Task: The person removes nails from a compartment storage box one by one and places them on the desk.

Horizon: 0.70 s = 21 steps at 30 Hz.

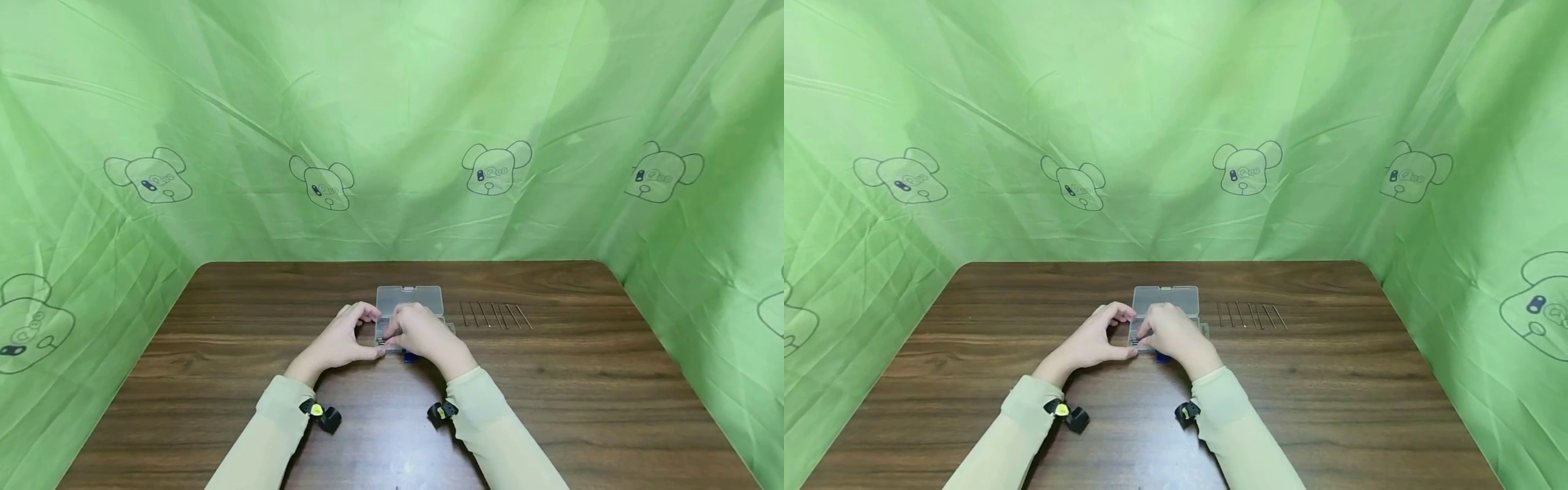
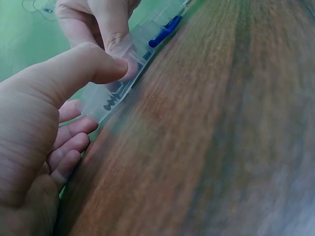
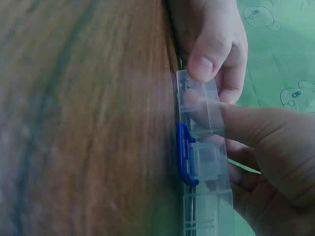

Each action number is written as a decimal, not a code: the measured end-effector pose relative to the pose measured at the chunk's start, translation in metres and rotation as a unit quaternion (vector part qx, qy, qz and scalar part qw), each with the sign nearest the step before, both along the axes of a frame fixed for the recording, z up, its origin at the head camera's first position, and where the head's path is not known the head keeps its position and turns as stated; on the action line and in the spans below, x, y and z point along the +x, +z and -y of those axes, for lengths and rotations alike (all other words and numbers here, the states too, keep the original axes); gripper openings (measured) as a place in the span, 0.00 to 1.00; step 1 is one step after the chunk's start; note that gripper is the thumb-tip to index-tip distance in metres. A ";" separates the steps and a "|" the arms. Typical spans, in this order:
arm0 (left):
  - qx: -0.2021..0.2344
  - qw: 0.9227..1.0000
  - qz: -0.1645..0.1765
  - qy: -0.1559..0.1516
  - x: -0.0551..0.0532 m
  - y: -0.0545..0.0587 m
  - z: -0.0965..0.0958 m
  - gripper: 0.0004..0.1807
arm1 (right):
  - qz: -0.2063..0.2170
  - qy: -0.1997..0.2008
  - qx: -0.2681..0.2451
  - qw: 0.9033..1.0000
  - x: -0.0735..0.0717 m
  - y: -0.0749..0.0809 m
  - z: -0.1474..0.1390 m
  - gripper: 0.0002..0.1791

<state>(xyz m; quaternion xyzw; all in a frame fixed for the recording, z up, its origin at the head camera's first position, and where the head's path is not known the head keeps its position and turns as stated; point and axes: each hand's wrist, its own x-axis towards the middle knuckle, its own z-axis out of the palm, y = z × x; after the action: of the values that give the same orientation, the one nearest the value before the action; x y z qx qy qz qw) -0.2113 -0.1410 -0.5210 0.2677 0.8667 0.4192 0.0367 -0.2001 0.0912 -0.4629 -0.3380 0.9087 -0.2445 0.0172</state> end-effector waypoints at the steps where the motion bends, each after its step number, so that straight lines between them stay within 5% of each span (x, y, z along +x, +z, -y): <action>1: 0.000 1.000 -0.001 0.000 0.000 0.000 0.000 0.36 | -0.001 -0.004 0.005 1.000 0.001 0.001 0.001 0.03; 13: 0.000 1.000 0.000 0.001 0.000 0.002 -0.001 0.36 | -0.041 -0.008 0.064 0.997 0.003 0.001 0.007 0.06; 21: 0.000 1.000 0.000 0.003 0.001 0.002 -0.001 0.36 | -0.021 0.013 0.018 1.000 -0.002 -0.004 0.001 0.05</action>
<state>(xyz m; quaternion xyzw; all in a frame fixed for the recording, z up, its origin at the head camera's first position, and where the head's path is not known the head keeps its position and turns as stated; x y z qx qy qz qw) -0.2104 -0.1399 -0.5185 0.2654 0.8674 0.4194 0.0355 -0.2017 0.0906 -0.4666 -0.3549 0.9084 -0.2208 0.0071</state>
